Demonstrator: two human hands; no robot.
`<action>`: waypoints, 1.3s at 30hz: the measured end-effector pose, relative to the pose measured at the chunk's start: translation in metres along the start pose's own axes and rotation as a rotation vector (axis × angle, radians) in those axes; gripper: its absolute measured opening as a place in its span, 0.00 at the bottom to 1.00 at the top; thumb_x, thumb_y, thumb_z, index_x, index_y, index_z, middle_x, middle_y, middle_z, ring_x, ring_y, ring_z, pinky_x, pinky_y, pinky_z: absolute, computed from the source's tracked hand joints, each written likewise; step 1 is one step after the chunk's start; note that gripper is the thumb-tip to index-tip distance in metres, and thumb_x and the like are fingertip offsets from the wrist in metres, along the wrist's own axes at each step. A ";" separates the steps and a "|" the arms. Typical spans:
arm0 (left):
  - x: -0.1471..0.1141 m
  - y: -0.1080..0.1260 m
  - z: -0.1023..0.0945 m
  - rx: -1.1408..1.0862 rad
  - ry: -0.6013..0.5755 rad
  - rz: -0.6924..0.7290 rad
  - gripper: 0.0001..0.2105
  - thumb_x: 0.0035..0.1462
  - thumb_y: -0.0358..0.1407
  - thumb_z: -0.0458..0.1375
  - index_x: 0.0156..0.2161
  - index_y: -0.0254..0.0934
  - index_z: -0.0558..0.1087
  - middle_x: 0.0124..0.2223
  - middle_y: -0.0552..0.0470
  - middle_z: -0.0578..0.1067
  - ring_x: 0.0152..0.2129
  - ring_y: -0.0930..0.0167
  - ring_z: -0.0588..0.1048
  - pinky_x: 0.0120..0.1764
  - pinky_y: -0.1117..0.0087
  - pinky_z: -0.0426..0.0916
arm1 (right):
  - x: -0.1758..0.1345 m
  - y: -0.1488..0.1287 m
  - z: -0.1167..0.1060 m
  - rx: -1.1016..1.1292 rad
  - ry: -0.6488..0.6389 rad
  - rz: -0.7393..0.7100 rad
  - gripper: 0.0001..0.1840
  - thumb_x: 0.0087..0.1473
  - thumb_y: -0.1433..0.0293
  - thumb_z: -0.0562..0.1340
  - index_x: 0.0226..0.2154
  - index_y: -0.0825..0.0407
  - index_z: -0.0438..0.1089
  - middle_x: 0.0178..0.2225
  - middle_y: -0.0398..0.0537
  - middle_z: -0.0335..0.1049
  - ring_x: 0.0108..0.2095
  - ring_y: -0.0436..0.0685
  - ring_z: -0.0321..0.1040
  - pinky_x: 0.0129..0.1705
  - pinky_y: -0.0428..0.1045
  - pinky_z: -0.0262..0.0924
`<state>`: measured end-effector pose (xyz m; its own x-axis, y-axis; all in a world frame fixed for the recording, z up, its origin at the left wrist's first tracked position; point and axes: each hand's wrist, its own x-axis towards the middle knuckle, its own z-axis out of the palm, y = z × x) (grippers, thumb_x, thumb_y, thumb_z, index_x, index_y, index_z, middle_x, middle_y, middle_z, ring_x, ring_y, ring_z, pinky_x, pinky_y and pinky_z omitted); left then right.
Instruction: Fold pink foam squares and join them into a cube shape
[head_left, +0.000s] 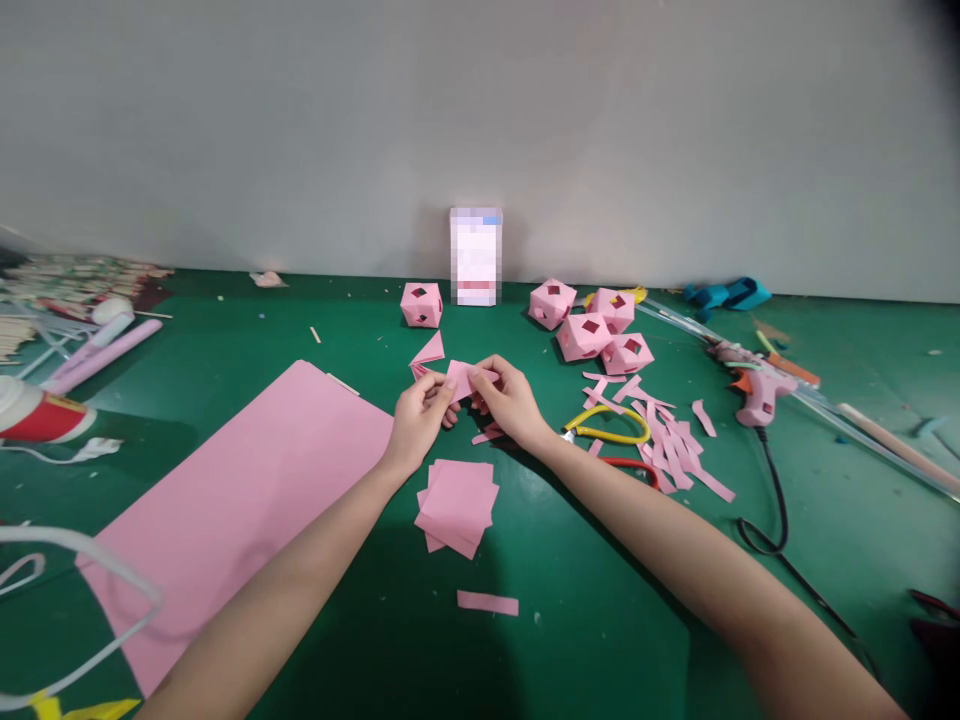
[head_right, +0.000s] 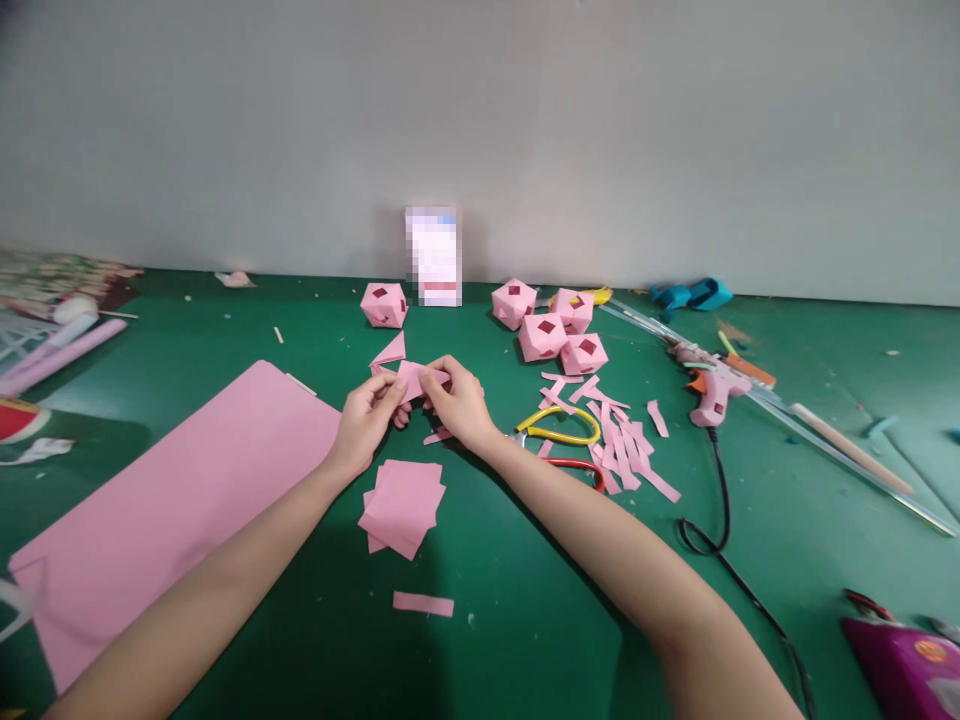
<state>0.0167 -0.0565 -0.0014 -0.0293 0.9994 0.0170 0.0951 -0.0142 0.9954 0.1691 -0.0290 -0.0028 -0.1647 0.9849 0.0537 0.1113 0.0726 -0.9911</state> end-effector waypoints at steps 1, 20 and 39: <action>0.000 0.000 0.000 -0.001 -0.002 0.003 0.15 0.59 0.49 0.61 0.34 0.37 0.72 0.24 0.56 0.72 0.19 0.75 0.71 0.23 0.75 0.66 | 0.000 0.000 0.000 0.004 0.009 0.002 0.14 0.57 0.56 0.58 0.31 0.49 0.63 0.19 0.37 0.65 0.20 0.50 0.63 0.24 0.46 0.57; 0.000 0.002 0.001 -0.069 0.058 -0.002 0.14 0.55 0.43 0.64 0.43 0.36 0.72 0.37 0.51 0.77 0.20 0.77 0.73 0.22 0.76 0.68 | 0.001 0.004 0.000 -0.018 -0.045 -0.116 0.13 0.58 0.62 0.58 0.41 0.51 0.73 0.26 0.40 0.67 0.26 0.49 0.60 0.30 0.46 0.55; 0.001 0.002 0.001 -0.102 0.080 0.012 0.12 0.55 0.39 0.63 0.42 0.36 0.71 0.30 0.54 0.75 0.21 0.75 0.73 0.22 0.76 0.67 | -0.001 0.001 0.002 -0.076 -0.083 -0.045 0.17 0.55 0.57 0.63 0.39 0.53 0.73 0.32 0.45 0.75 0.31 0.51 0.68 0.35 0.46 0.61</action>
<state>0.0183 -0.0557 0.0008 -0.1085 0.9936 0.0324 -0.0061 -0.0332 0.9994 0.1675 -0.0297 -0.0040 -0.2518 0.9641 0.0846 0.1752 0.1314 -0.9757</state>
